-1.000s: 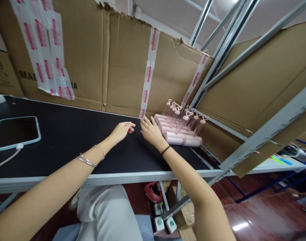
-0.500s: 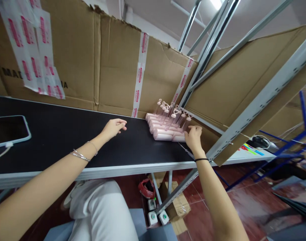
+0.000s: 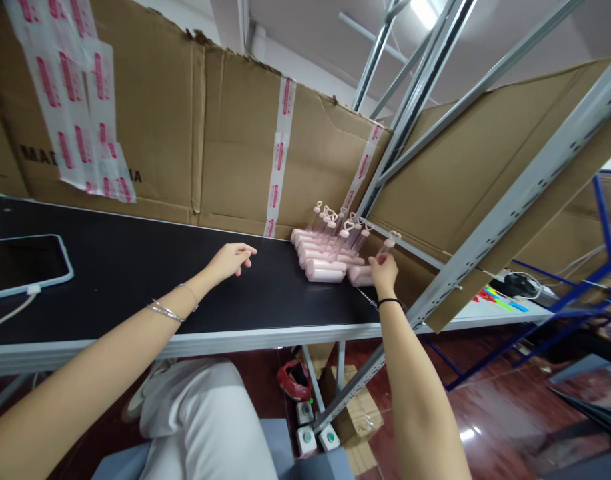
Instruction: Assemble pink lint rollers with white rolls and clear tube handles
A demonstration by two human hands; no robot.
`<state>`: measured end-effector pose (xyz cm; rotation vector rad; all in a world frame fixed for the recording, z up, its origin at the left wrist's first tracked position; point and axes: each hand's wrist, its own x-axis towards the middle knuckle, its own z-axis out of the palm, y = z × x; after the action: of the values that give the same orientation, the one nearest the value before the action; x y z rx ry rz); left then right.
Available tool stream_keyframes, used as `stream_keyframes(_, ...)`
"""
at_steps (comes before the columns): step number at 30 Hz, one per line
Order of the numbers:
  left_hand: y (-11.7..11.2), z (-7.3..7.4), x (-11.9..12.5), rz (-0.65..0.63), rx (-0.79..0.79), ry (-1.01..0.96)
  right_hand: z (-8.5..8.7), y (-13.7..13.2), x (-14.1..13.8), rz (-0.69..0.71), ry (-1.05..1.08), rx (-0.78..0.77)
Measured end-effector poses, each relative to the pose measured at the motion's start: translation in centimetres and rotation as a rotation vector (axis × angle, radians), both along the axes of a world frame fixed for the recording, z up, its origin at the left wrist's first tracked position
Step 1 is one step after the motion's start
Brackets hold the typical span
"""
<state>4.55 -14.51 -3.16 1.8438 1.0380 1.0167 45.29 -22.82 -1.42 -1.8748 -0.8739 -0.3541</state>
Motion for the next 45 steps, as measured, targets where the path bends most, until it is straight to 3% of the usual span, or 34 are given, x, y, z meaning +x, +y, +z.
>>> stream_keyframes(3, 0.2, -0.2, 0.1, -0.025, -0.005, -0.010, 3.3, -2.0, -1.0, 0.041, -0.131, 0.197)
stream_keyframes(5, 0.2, -0.2, 0.3, -0.041, -0.009, -0.021, 6.0, -3.0, -2.8, 0.153, -0.209, 0.374)
stream_keyframes(9, -0.6, 0.5, 0.3, -0.112, -0.097, -0.104, 10.2, -2.7, -10.3, 0.597, -0.220, 0.636)
stream_keyframes(12, -1.6, 1.6, -0.2, -0.309, -0.291, -0.250, 10.2, -0.1, -18.3, 0.936, -0.036, 0.636)
stream_keyframes(14, -1.7, 2.2, -0.9, -0.407, -0.393, -0.372, 8.5, 2.5, -23.3, 1.119, 0.159, 0.566)
stream_keyframes(16, -1.4, 2.5, -1.9, -0.363, -0.421, -0.498, 6.2, 5.1, -27.0, 1.198, 0.398, 0.546)
stream_keyframes(19, -0.2, 2.2, -3.5, -0.159, -0.394, -0.580, 2.5, 8.1, -30.0, 1.166, 0.813, 0.546)
stream_keyframes(21, 0.4, 1.7, -4.0, -0.067, -0.386, -0.515, 0.5, 9.1, -30.5, 1.132, 1.057, 0.464)
stream_keyframes(26, 0.8, 0.5, -3.1, 0.056, -0.379, -0.241, -2.0, 9.3, -29.7, 0.970, 1.353, 0.339)
stream_keyframes(29, 0.6, 0.2, -2.7, 0.073, -0.337, -0.159, -2.6, 9.1, -29.2, 0.875, 1.428, 0.272)
stream_keyframes(33, 0.5, 0.2, -3.1, 0.130, -0.332, -0.188, -3.0, 9.2, -29.4, 0.861, 1.450, 0.234)
stream_keyframes(41, 1.0, 0.5, -3.4, 0.139, -0.412, -0.264, -2.6, 9.2, -29.2, 0.868, 1.435, 0.384)
stream_keyframes(43, 1.4, 0.5, -3.9, 0.210, -0.402, -0.275, -2.2, 9.0, -28.6, 0.804, 1.459, 0.435)
stream_keyframes(45, 1.8, 0.6, -4.9, 0.384, -0.359, -0.258, -1.9, 8.7, -27.7, 0.747, 1.438, 0.500)
